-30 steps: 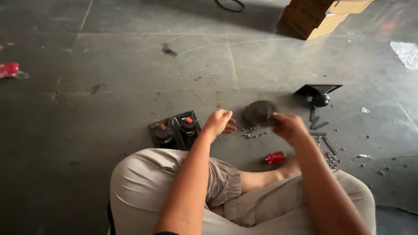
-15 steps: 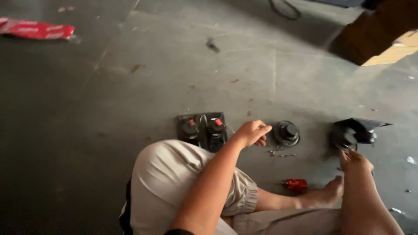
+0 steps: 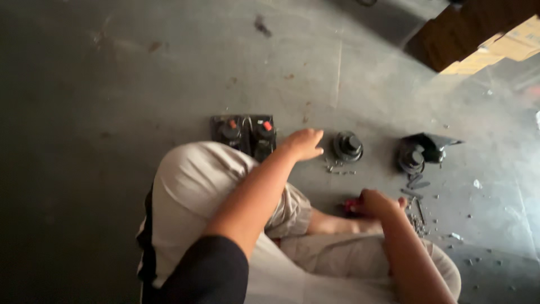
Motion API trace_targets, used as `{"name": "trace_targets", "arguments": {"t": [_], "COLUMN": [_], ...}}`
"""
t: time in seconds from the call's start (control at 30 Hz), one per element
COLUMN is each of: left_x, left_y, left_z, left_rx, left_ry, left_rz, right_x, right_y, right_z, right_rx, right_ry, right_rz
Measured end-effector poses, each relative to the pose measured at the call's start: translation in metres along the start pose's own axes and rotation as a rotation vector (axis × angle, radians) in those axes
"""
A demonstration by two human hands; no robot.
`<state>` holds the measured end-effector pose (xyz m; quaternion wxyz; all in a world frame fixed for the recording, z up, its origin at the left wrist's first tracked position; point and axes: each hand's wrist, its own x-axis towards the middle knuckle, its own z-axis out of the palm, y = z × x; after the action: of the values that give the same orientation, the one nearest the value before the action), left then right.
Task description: The person sits on the floor and uses a red screwdriver to tighten screws on small circular electronic components. They handle the components one at a time, placing them on a black tray after securing the screws.
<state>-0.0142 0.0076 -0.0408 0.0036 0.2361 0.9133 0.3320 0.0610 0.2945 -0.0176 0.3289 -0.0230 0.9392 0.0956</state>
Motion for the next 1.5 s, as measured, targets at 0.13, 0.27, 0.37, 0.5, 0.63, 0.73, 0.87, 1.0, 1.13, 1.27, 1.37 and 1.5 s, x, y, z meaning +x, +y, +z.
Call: {"name": "trace_targets", "arguments": {"t": [0.13, 0.27, 0.37, 0.5, 0.63, 0.73, 0.87, 1.0, 1.13, 1.27, 1.37, 1.5], "left_x": [-0.005, -0.011, -0.016, -0.022, -0.031, -0.034, -0.029, -0.002, 0.045, 0.066, 0.055, 0.015], "left_y": [0.004, 0.012, 0.017, 0.016, 0.012, 0.011, 0.008, 0.016, 0.031, 0.034, 0.020, -0.004], "left_z": [-0.001, -0.004, -0.014, -0.032, -0.038, -0.036, -0.032, -0.013, 0.024, 0.048, 0.035, -0.017], "left_rx": [0.039, -0.048, -0.006, 0.117, 0.152, 0.211, 0.137, 0.087, 0.159, 0.256, 0.300, 0.351], "left_ry": [-0.028, 0.032, 0.011, 0.087, 0.313, 0.166, 0.175, 0.050, -0.146, -0.192, -0.225, -0.177], "left_rz": [0.029, 0.080, -0.013, -0.267, -0.189, -0.219, -0.166, 0.043, 0.045, 0.083, -0.015, -0.001], "right_x": [-0.006, 0.007, 0.014, 0.009, 0.007, 0.006, 0.012, 0.020, 0.031, 0.044, 0.048, 0.050], "right_y": [-0.015, -0.011, -0.003, 0.015, 0.012, 0.000, -0.014, -0.007, -0.013, -0.021, -0.021, -0.025], "right_z": [0.003, 0.005, 0.000, -0.022, -0.040, -0.036, -0.037, -0.040, -0.022, -0.013, -0.020, -0.021], "right_rx": [-0.037, 0.084, 0.161, 0.463, 0.511, 0.625, 0.350, 0.515, 0.392, 0.377, 0.376, 0.503], "right_ry": [-0.067, -0.107, 0.053, 0.101, 0.168, -0.026, -0.184, -0.027, -0.277, -0.251, 0.001, 0.324], "right_rz": [-0.122, -0.104, -0.065, -0.042, 0.020, -0.070, -0.045, -0.006, -0.083, -0.104, 0.034, 0.059]}}
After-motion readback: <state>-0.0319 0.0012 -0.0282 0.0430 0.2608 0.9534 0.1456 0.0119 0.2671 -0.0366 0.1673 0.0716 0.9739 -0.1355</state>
